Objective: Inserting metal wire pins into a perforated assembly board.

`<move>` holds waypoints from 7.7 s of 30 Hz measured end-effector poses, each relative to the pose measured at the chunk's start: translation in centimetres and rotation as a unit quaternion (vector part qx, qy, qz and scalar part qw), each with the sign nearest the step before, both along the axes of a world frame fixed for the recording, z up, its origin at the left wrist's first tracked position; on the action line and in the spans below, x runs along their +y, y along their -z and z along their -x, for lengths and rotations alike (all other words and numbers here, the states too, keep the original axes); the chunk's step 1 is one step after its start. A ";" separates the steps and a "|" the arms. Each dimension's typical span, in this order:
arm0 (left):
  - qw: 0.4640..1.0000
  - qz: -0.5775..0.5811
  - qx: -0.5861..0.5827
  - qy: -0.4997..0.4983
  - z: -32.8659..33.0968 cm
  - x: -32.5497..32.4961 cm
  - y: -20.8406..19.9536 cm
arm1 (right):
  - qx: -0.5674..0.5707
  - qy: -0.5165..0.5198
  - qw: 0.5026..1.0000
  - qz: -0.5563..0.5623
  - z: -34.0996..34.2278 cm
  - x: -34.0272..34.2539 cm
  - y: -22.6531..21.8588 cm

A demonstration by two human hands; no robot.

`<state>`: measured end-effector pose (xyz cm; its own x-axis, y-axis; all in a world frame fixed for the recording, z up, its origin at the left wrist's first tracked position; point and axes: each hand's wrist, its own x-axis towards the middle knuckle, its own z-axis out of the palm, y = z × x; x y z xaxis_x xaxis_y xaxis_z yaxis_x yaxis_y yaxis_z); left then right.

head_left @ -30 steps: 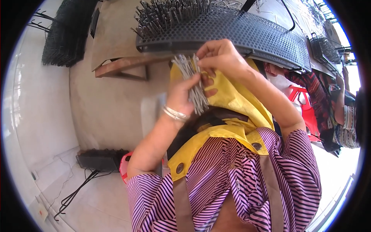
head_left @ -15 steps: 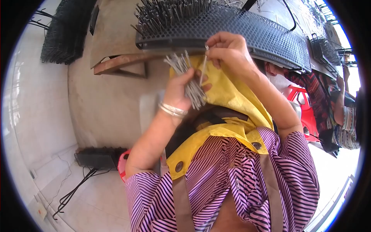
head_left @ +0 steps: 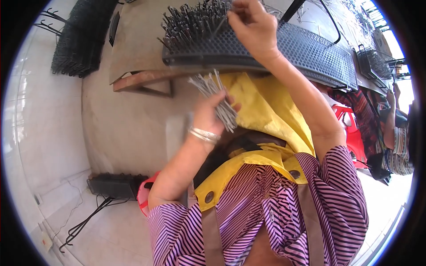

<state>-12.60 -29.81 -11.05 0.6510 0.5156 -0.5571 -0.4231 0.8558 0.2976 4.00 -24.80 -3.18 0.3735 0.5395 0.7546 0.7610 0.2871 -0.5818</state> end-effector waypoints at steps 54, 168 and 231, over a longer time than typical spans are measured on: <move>0.997 -0.055 0.038 0.023 0.1 -0.2 -0.8 | 0.405 -0.184 0.846 0.295 -0.1 -6.2 1.7; 0.999 -0.020 0.041 -0.020 -0.1 0.0 -1.0 | 0.049 -0.140 0.988 0.044 -1.9 1.4 2.4; 0.999 -0.023 0.022 0.043 0.0 0.4 0.4 | -0.159 -0.241 0.950 0.119 -2.1 2.5 0.7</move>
